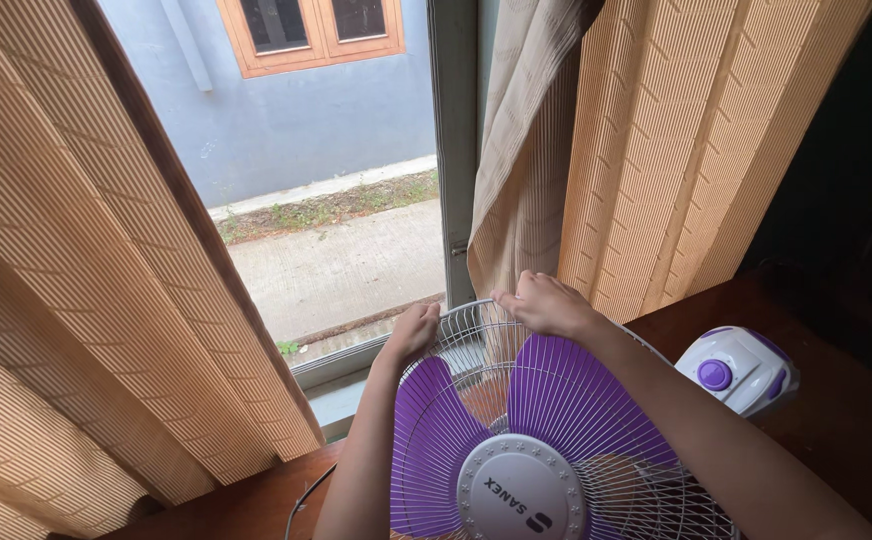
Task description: The person disassembles a purple table fan by removing the front grille, unscrewing the central hub nut, and detaching the fan blades. The components are placed on a wooden table near a window.
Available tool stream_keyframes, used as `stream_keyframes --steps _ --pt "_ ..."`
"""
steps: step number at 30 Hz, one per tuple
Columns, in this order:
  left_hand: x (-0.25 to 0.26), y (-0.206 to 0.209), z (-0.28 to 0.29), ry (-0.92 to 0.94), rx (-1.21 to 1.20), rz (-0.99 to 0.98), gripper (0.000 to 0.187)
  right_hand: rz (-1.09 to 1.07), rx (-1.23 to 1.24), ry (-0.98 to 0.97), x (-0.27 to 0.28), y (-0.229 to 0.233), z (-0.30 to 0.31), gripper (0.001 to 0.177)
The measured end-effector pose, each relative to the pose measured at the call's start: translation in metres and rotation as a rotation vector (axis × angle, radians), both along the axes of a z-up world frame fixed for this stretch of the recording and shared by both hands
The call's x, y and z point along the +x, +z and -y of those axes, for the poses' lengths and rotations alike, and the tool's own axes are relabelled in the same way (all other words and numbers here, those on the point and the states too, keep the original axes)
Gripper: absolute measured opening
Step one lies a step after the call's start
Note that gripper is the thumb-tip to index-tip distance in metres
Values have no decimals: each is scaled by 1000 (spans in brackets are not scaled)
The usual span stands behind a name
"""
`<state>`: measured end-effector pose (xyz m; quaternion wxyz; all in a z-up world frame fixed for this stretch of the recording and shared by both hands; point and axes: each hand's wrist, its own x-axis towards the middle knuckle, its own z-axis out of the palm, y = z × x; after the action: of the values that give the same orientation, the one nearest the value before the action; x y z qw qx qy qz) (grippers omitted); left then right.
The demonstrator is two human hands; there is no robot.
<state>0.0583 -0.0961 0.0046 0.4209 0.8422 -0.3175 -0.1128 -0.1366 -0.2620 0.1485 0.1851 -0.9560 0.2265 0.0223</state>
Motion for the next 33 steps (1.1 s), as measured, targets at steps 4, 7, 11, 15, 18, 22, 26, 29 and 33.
stream_keyframes --steps 4,7,11,15,18,22,26,29,33 --pt "-5 2 -1 32 -38 97 55 38 -22 26 2 -3 4 67" --pt "-18 15 -6 56 -69 117 53 73 -22 33 0 -5 4 67" --pt "-39 41 -15 95 -132 73 44 68 -55 42 -1 0 -1 64" --pt "-53 64 -11 35 -88 61 48 -49 -64 28 1 6 -8 64" --pt "-56 69 5 3 -26 123 54 -36 -124 111 11 7 -18 74" --pt "-49 62 17 -16 -19 146 54 -110 -111 119 20 6 -19 74" --pt "-39 51 21 -90 -1 189 58 -115 -109 178 24 1 -12 75" --pt "-38 52 22 -111 -10 243 57 -67 -94 197 26 -1 -9 73" --pt "-52 67 14 -86 -69 248 46 76 -106 230 22 -3 -5 71"
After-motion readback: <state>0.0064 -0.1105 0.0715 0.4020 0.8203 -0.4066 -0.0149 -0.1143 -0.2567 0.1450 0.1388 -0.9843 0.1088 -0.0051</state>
